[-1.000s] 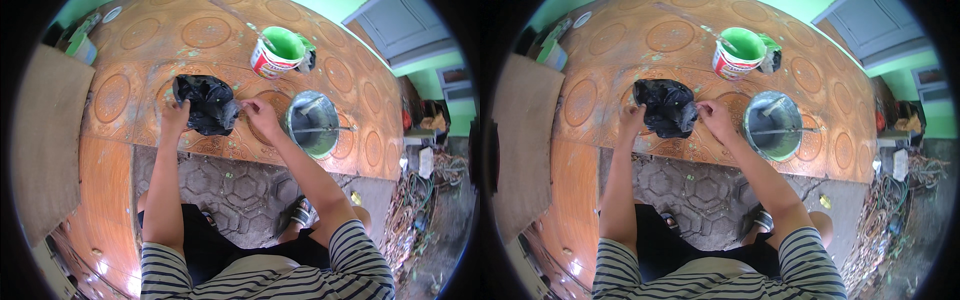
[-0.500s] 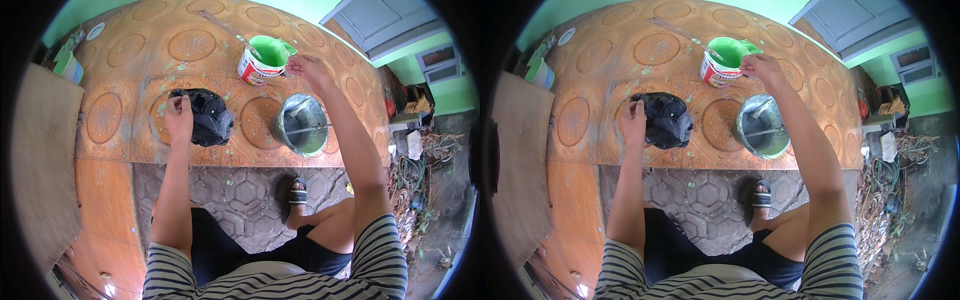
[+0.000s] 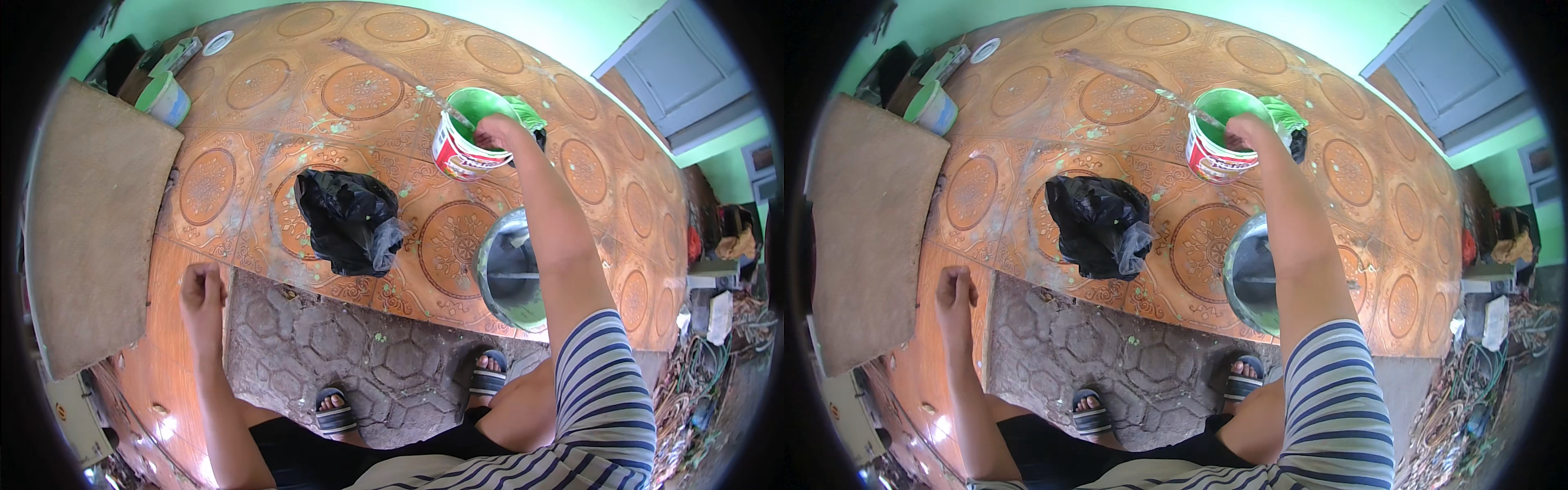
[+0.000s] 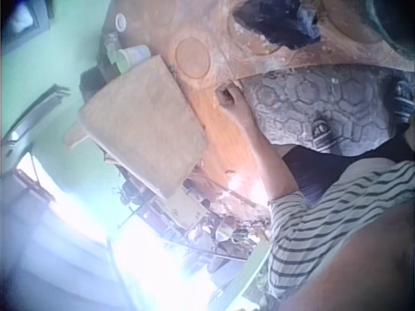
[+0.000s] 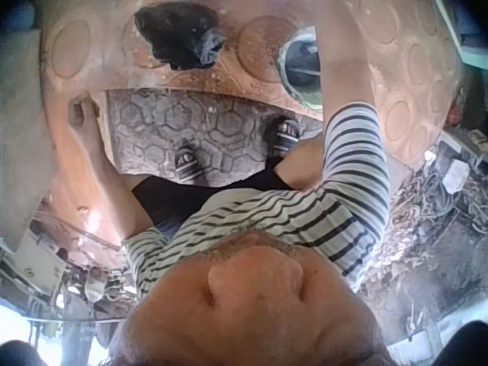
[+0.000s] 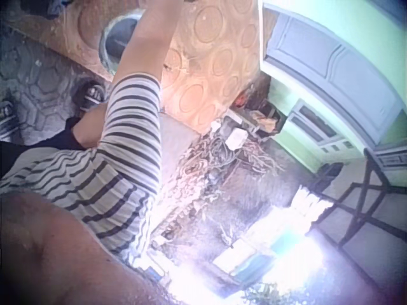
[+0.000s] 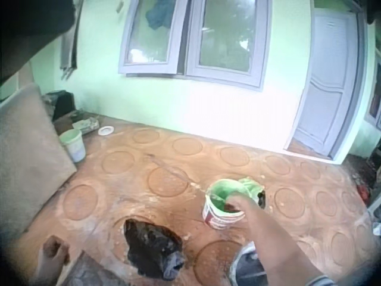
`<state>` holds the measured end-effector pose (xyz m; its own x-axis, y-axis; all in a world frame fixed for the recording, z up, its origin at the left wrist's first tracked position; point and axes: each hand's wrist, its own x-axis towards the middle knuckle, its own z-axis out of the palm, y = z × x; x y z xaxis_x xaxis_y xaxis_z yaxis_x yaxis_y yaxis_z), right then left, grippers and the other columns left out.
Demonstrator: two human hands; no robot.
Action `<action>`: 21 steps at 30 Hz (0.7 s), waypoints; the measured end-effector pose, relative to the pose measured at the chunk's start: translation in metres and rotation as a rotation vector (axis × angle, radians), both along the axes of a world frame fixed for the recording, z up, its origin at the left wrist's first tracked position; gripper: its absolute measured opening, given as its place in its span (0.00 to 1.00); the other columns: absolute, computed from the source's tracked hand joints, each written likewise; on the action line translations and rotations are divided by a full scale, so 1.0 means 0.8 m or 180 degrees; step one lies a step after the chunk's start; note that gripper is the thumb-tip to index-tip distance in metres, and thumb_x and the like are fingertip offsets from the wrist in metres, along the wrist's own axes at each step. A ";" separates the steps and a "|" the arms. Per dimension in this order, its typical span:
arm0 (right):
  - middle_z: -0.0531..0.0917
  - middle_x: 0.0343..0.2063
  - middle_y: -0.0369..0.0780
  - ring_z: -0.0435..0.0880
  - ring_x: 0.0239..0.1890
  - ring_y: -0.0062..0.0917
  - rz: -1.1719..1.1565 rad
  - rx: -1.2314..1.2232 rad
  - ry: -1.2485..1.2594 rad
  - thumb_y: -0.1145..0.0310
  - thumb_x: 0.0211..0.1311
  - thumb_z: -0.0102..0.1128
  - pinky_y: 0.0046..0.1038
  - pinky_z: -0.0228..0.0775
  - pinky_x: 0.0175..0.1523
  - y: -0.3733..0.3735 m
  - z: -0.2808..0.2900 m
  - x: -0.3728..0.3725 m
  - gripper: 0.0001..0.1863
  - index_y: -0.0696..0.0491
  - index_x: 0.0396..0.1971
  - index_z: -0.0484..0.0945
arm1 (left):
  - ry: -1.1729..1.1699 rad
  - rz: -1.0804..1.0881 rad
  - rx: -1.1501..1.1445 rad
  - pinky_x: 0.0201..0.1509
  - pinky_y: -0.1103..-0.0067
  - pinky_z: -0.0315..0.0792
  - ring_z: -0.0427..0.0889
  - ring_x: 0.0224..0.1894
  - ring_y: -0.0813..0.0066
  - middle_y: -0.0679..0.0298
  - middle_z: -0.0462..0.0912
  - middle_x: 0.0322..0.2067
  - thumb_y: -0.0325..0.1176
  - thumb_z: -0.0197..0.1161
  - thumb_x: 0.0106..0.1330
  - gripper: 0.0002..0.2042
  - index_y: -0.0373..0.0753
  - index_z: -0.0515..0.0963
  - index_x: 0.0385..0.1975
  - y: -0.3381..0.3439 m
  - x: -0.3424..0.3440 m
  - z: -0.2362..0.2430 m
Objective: The person sits on a tiled floor and uses a stick to stir a dark grey substance inside a green bucket. The person repeatedly scrapes the sides and bottom of the bucket to mix the contents thoroughly.
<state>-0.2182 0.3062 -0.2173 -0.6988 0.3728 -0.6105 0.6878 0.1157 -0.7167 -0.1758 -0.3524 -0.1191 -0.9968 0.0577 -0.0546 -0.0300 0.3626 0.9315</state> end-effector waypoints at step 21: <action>0.86 0.34 0.41 0.88 0.33 0.31 0.0284 -0.1755 -0.0262 0.73 0.73 0.52 0.31 0.85 0.41 0.017 -0.004 -0.030 0.07 0.59 0.38 0.77 | -0.0542 -0.0475 -0.0419 0.39 0.82 0.73 0.79 0.34 0.80 0.66 0.82 0.33 0.32 0.59 0.81 0.08 0.34 0.78 0.40 0.050 0.105 0.045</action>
